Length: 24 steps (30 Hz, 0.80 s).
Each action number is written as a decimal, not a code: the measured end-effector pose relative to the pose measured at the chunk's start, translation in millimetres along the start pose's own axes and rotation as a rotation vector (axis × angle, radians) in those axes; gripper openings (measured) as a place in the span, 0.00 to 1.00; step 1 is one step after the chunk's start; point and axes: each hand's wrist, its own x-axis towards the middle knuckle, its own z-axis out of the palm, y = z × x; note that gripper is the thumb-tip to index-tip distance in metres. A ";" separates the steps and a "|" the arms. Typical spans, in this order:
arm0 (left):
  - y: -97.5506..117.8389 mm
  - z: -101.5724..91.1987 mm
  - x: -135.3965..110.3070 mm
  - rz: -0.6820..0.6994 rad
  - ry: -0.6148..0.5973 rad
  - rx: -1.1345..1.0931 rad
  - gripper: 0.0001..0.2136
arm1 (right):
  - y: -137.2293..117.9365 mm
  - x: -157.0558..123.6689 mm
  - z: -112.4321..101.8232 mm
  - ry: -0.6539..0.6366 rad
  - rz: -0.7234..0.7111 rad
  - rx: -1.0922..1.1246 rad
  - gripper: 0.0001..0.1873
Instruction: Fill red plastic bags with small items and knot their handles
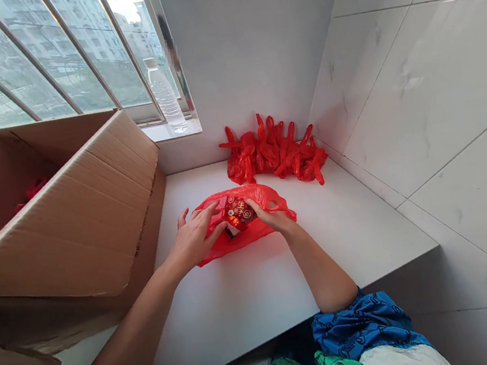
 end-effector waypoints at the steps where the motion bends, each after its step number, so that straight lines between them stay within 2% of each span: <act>1: -0.4 -0.4 1.0 -0.022 -0.007 -0.039 0.21 | -3.7 0.0 5.0 -0.049 0.015 0.037 0.20; 4: -2.1 -3.3 3.9 -0.075 -0.004 -0.145 0.18 | -15.2 -3.1 17.3 -0.237 0.019 0.164 0.22; 6: -3.0 -6.6 4.9 -0.080 0.019 -0.190 0.17 | -20.8 -5.6 20.8 -0.282 0.002 0.193 0.22; 11: -1.4 -14.6 4.7 -0.073 0.045 -0.246 0.16 | -24.0 -6.3 19.3 -0.247 -0.020 0.127 0.19; 18: 0.9 -16.3 3.2 -0.064 0.027 -0.224 0.16 | -24.8 -5.4 18.4 -0.291 -0.085 0.097 0.17; 22: -0.1 -15.5 3.1 -0.047 0.039 -0.202 0.17 | -17.6 -3.6 13.3 -0.279 -0.035 0.060 0.16; 24: -0.7 -14.8 2.7 -0.034 0.061 -0.179 0.17 | -10.8 -3.6 6.6 -0.233 -0.012 0.078 0.14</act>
